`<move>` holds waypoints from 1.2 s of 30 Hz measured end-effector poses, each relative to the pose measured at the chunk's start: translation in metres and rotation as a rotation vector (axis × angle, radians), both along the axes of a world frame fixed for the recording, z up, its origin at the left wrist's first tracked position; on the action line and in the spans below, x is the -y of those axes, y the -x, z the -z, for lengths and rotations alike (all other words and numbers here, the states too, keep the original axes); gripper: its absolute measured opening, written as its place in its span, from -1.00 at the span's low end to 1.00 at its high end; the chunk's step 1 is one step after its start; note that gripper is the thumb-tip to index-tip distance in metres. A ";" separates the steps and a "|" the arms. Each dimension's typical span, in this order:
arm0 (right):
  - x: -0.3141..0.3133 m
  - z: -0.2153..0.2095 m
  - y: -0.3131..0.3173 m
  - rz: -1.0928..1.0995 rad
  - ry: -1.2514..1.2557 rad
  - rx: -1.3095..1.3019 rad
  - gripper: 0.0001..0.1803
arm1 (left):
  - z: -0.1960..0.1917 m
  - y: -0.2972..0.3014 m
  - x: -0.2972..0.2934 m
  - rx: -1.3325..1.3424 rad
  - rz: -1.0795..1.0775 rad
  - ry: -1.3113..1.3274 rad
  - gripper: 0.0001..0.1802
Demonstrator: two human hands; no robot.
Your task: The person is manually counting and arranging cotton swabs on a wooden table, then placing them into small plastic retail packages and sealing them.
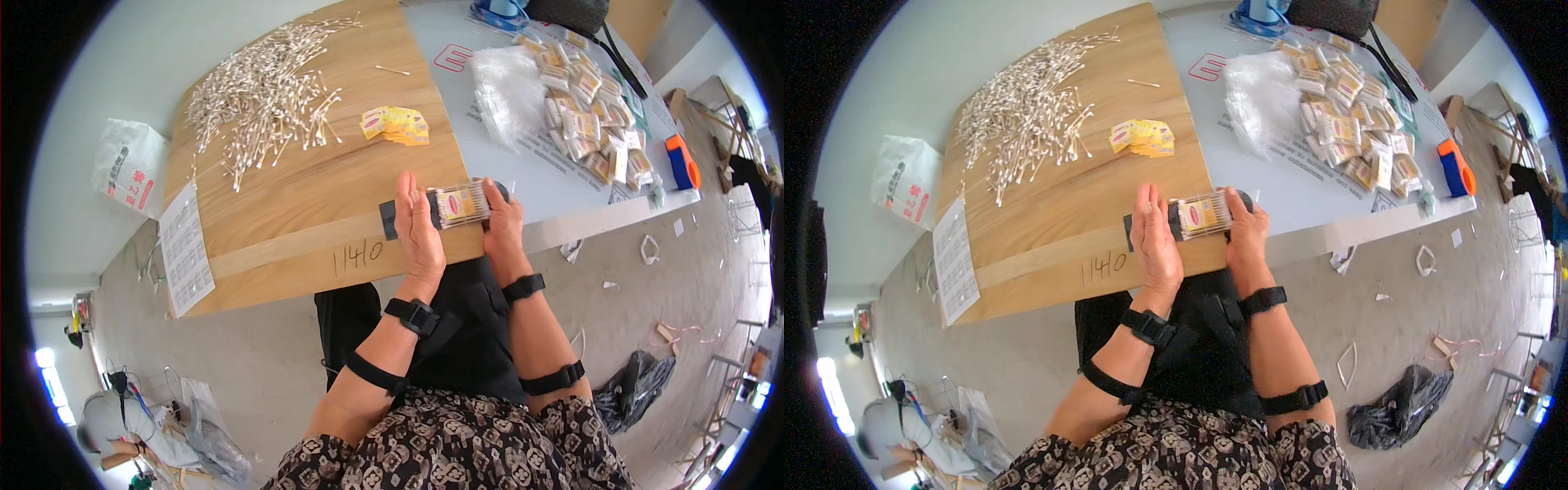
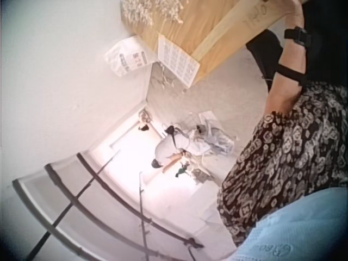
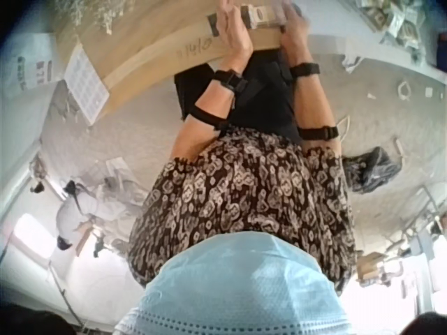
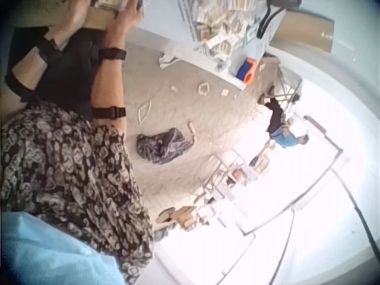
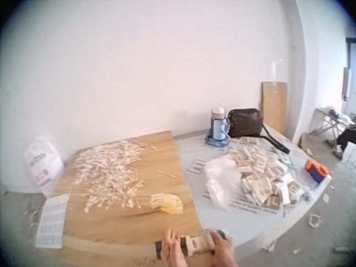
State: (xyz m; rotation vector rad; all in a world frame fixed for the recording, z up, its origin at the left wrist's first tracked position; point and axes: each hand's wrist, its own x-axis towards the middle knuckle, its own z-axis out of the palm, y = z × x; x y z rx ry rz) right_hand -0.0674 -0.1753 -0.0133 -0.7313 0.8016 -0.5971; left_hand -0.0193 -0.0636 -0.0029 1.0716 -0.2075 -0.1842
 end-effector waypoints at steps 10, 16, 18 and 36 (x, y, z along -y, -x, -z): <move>-0.020 -0.050 0.026 0.129 1.489 -0.294 -0.78 | -0.013 -0.131 -0.072 0.396 -0.185 -0.897 -0.57; -0.092 -0.049 -0.002 -0.376 1.450 0.064 -0.70 | -0.024 -0.201 -0.064 0.733 -0.363 -1.368 -0.61; -0.105 -0.045 -0.011 -0.423 1.391 0.121 -0.73 | -0.025 -0.206 -0.063 0.754 -0.361 -1.442 -0.64; -0.106 -0.042 -0.049 -0.466 1.422 -0.131 -0.46 | -0.037 -0.095 -0.157 0.935 -0.024 -1.138 -0.56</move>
